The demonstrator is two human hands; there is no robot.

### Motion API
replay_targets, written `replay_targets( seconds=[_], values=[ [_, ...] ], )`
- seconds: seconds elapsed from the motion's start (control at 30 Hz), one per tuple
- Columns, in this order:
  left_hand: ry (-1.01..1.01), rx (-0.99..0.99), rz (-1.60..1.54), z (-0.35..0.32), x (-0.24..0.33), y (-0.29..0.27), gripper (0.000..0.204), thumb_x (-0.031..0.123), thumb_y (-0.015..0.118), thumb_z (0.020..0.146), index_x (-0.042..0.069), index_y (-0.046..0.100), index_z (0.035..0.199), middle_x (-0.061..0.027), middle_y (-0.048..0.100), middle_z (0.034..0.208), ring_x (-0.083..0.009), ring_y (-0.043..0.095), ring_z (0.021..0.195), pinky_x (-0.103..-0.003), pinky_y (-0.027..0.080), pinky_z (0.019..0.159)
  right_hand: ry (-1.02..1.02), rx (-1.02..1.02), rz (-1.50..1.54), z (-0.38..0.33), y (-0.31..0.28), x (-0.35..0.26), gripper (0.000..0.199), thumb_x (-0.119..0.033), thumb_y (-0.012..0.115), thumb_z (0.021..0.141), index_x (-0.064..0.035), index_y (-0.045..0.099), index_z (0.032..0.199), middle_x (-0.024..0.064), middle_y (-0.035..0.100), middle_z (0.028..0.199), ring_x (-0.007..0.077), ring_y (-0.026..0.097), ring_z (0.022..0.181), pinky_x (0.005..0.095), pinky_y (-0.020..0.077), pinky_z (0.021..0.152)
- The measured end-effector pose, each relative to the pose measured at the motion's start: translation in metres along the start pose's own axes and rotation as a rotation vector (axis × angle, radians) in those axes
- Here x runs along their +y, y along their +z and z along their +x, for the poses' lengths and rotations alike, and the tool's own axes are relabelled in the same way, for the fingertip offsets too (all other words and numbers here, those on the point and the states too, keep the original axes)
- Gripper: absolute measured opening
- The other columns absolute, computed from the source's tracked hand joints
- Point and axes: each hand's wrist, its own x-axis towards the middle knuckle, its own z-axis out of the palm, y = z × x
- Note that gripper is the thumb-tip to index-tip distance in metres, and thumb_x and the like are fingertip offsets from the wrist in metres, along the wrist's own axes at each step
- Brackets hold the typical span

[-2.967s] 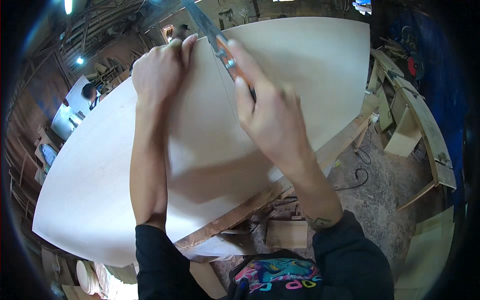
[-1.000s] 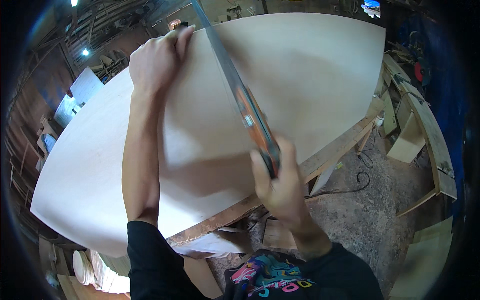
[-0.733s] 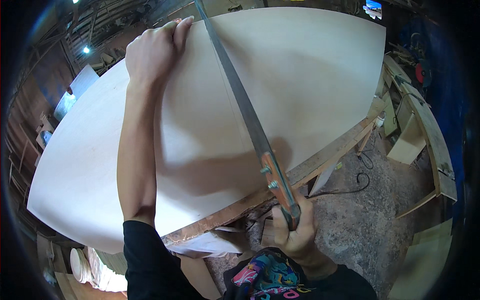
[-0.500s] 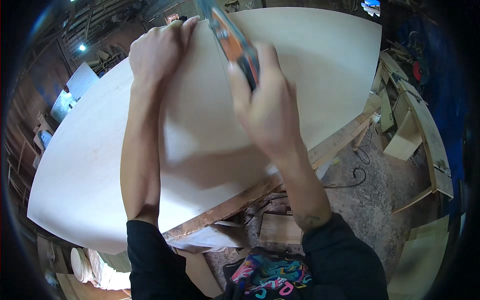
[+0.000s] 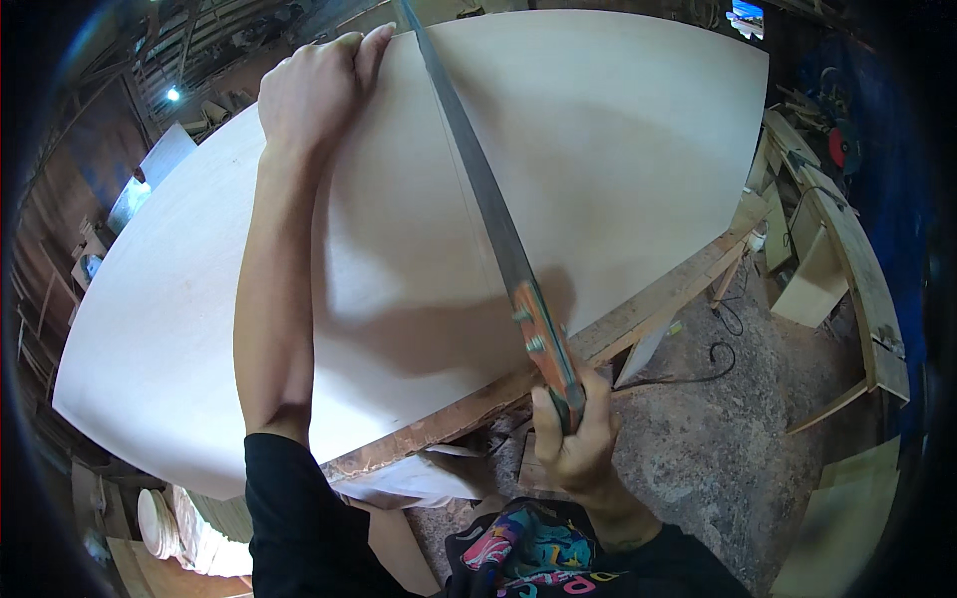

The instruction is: Manually saw a large white board on a workbench in a workshop.

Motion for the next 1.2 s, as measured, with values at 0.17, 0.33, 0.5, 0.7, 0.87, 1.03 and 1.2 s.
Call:
replay_targets(
  seconds=[0.17,0.33,0.5,0.7,0.87,1.03,1.2],
  values=[
    [0.012,0.026,0.006,0.001,0.003,-0.007,0.059,0.056,0.039,0.100,0.013,0.073,0.079,-0.0136,0.069,0.070,-0.0324,0.070,0.070,-0.043,0.055,0.062,-0.077,-0.005,-0.073,0.164,0.053,-0.017,0.025,-0.018,0.058,0.096,-0.0025,0.050,0.113,0.0206,0.062,0.068,0.0387,0.065,0.062,0.0459,0.0503,0.051],
    [0.013,-0.024,0.038,0.000,-0.003,0.001,0.057,0.055,0.040,0.100,0.013,0.074,0.081,-0.0144,0.069,0.070,-0.0342,0.069,0.067,-0.043,0.056,0.063,-0.094,0.009,-0.007,0.182,0.072,-0.008,0.021,-0.019,0.058,0.095,-0.0048,0.047,0.107,0.0227,0.062,0.070,0.0467,0.063,0.066,0.0537,0.0482,0.055],
    [-0.051,-0.084,-0.013,0.002,-0.005,0.001,0.054,0.059,0.039,0.099,0.018,0.075,0.098,-0.0155,0.071,0.079,-0.0377,0.069,0.079,-0.047,0.054,0.074,0.035,-0.036,-0.071,0.068,0.041,0.005,0.036,-0.013,0.066,0.092,0.0009,0.048,0.121,0.0198,0.064,0.078,0.0364,0.067,0.063,0.0424,0.0517,0.054],
    [-0.041,-0.068,-0.009,0.000,-0.004,0.004,0.053,0.058,0.041,0.099,0.018,0.075,0.096,-0.0159,0.071,0.080,-0.0379,0.069,0.079,-0.046,0.054,0.073,-0.018,0.019,-0.011,-0.031,0.015,0.024,0.040,-0.010,0.070,0.089,0.0094,0.052,0.120,0.0211,0.069,0.090,0.0284,0.071,0.068,0.0366,0.0556,0.057],
    [-0.015,0.014,0.022,-0.006,-0.002,-0.003,0.053,0.055,0.042,0.099,0.017,0.077,0.087,-0.0144,0.069,0.070,-0.0333,0.069,0.070,-0.043,0.056,0.064,-0.108,0.027,0.037,0.115,0.061,0.006,0.025,-0.012,0.061,0.095,0.0000,0.051,0.114,0.0195,0.063,0.079,0.0307,0.069,0.071,0.0388,0.0511,0.060],
    [-0.029,-0.007,0.022,0.000,0.004,0.005,0.054,0.057,0.042,0.098,0.017,0.076,0.085,-0.0142,0.069,0.070,-0.0345,0.069,0.068,-0.044,0.055,0.063,-0.124,0.062,0.040,0.175,0.071,0.002,0.026,-0.018,0.060,0.095,-0.0018,0.050,0.113,0.0195,0.058,0.067,0.0430,0.063,0.064,0.0437,0.0485,0.055],
    [-0.085,-0.073,0.017,-0.002,-0.007,0.004,0.050,0.055,0.044,0.099,0.017,0.074,0.090,-0.0160,0.069,0.075,-0.0381,0.067,0.076,-0.047,0.053,0.068,-0.026,-0.035,0.035,0.045,0.038,0.021,0.038,-0.011,0.066,0.091,0.0061,0.050,0.121,0.0187,0.067,0.079,0.0325,0.070,0.067,0.0391,0.0547,0.058]
  ],
)
